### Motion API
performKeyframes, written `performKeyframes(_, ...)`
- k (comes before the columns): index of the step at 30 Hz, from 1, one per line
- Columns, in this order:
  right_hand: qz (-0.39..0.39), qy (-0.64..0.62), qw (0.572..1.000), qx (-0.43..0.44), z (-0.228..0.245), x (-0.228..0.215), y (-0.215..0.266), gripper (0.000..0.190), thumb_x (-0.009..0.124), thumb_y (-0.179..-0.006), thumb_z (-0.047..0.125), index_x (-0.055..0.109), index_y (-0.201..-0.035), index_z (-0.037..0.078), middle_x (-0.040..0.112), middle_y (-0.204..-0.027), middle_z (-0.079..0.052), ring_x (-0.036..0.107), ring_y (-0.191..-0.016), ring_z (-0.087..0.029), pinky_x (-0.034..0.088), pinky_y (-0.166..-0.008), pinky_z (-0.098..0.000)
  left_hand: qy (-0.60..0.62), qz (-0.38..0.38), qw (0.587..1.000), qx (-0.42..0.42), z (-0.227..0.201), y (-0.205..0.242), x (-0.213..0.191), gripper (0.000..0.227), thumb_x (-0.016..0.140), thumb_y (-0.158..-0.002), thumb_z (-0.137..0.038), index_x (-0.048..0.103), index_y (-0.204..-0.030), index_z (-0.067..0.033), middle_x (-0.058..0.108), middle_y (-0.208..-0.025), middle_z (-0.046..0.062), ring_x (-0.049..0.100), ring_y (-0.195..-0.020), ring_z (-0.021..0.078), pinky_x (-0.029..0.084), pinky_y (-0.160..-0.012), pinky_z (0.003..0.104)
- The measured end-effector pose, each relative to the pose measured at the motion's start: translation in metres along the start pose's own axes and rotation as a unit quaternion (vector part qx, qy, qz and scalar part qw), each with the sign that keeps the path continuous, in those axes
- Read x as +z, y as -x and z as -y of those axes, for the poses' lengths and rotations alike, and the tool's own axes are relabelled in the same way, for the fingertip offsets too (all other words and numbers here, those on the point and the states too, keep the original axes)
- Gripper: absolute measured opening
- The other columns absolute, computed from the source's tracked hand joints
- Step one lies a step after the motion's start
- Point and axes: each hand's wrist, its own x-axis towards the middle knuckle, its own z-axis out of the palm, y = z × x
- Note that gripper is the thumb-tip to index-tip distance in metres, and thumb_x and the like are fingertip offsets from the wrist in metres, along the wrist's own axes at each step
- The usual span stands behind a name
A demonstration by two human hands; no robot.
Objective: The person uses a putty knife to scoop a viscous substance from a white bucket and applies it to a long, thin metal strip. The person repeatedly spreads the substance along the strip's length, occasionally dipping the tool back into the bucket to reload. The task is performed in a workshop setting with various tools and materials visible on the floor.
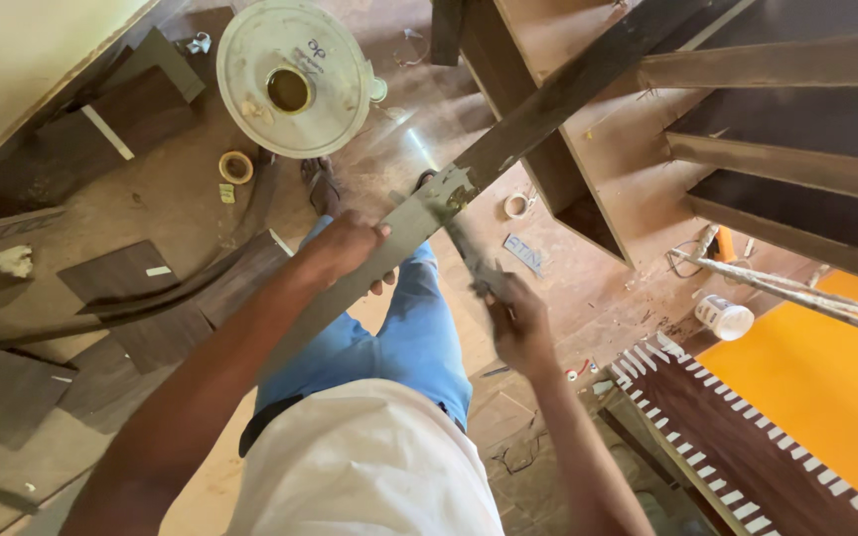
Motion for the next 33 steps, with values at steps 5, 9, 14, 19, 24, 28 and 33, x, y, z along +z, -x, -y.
performKeyframes(5, 0.136, -0.343, 0.896, 0.248, -0.021, -0.022, -0.030, 0.029, 0.060, -0.096, 0.012, 0.058, -0.121, -0.003, 0.072, -0.093, -0.017, 0.073, -0.077, -0.026, 0.061, -0.071, -0.0407, -0.027, -0.001, 0.998, 0.054, -0.001, 0.003, 0.000, 0.037, 0.041, -0.105, -0.024, 0.067, -0.097, 0.0022, 0.072, -0.069, 0.015, 0.065, -0.046, 0.0205, 0.053, -0.048, 0.037)
performKeyframes(9, 0.185, -0.309, 0.868, 0.343, -0.040, -0.016, -0.040, 0.031, 0.065, -0.095, 0.018, 0.059, -0.116, -0.005, 0.072, -0.090, -0.021, 0.072, -0.075, -0.028, 0.059, -0.068, -0.0416, -0.053, -0.027, 0.994, 0.087, 0.000, 0.007, 0.003, 0.036, 0.042, -0.104, -0.021, 0.068, -0.097, 0.0026, 0.073, -0.067, 0.014, 0.066, -0.047, 0.0199, 0.054, -0.049, 0.036)
performKeyframes(14, 0.246, -0.344, 0.834, 0.355, -0.046, -0.016, -0.038, 0.033, 0.066, -0.096, 0.019, 0.059, -0.116, -0.006, 0.073, -0.092, -0.020, 0.072, -0.077, -0.028, 0.059, -0.070, -0.0406, -0.056, -0.055, 0.995, 0.056, -0.009, 0.011, 0.007, 0.035, 0.043, -0.103, -0.021, 0.068, -0.096, 0.0022, 0.071, -0.067, 0.013, 0.066, -0.047, 0.0201, 0.053, -0.048, 0.038)
performKeyframes(19, 0.189, -0.269, 0.879, 0.346, -0.003, -0.024, -0.014, 0.032, 0.060, -0.095, 0.010, 0.059, -0.123, -0.006, 0.073, -0.096, -0.022, 0.073, -0.079, -0.028, 0.061, -0.072, -0.0421, -0.067, -0.035, 0.995, 0.063, -0.010, 0.006, -0.002, 0.037, 0.042, -0.104, -0.021, 0.069, -0.094, 0.0037, 0.073, -0.066, 0.014, 0.067, -0.047, 0.0218, 0.055, -0.052, 0.037)
performKeyframes(24, 0.107, -0.147, 0.980, 0.076, 0.030, -0.027, -0.011, 0.053, 0.041, -0.095, -0.008, 0.046, -0.146, 0.003, 0.061, -0.139, -0.019, 0.063, -0.124, -0.025, 0.057, -0.102, -0.0414, -0.043, -0.033, 0.998, 0.038, -0.011, 0.002, -0.003, 0.036, 0.043, -0.104, -0.021, 0.068, -0.100, 0.0043, 0.072, -0.068, 0.016, 0.067, -0.047, 0.0225, 0.055, -0.050, 0.038)
performKeyframes(28, -0.066, 0.268, 0.959, -0.056, 0.031, 0.003, -0.022, 0.085, 0.040, -0.077, -0.018, 0.046, -0.154, 0.016, 0.054, -0.150, -0.019, 0.053, -0.132, -0.033, 0.047, -0.109, -0.0479, -0.005, -0.015, 1.000, -0.004, -0.016, 0.001, 0.000, 0.034, 0.042, -0.104, -0.024, 0.066, -0.104, 0.0006, 0.070, -0.067, 0.016, 0.065, -0.046, 0.0227, 0.053, -0.045, 0.039)
performKeyframes(33, -0.091, 0.450, 0.886, -0.069, 0.011, 0.045, -0.022, 0.082, 0.049, -0.079, -0.016, 0.056, -0.149, 0.026, 0.047, -0.153, -0.022, 0.048, -0.129, -0.040, 0.040, -0.108, -0.0489, 0.022, 0.029, 0.997, 0.072, -0.003, -0.002, 0.003, 0.036, 0.043, -0.105, -0.022, 0.065, -0.097, 0.0042, 0.071, -0.068, 0.015, 0.065, -0.045, 0.0211, 0.054, -0.045, 0.036)
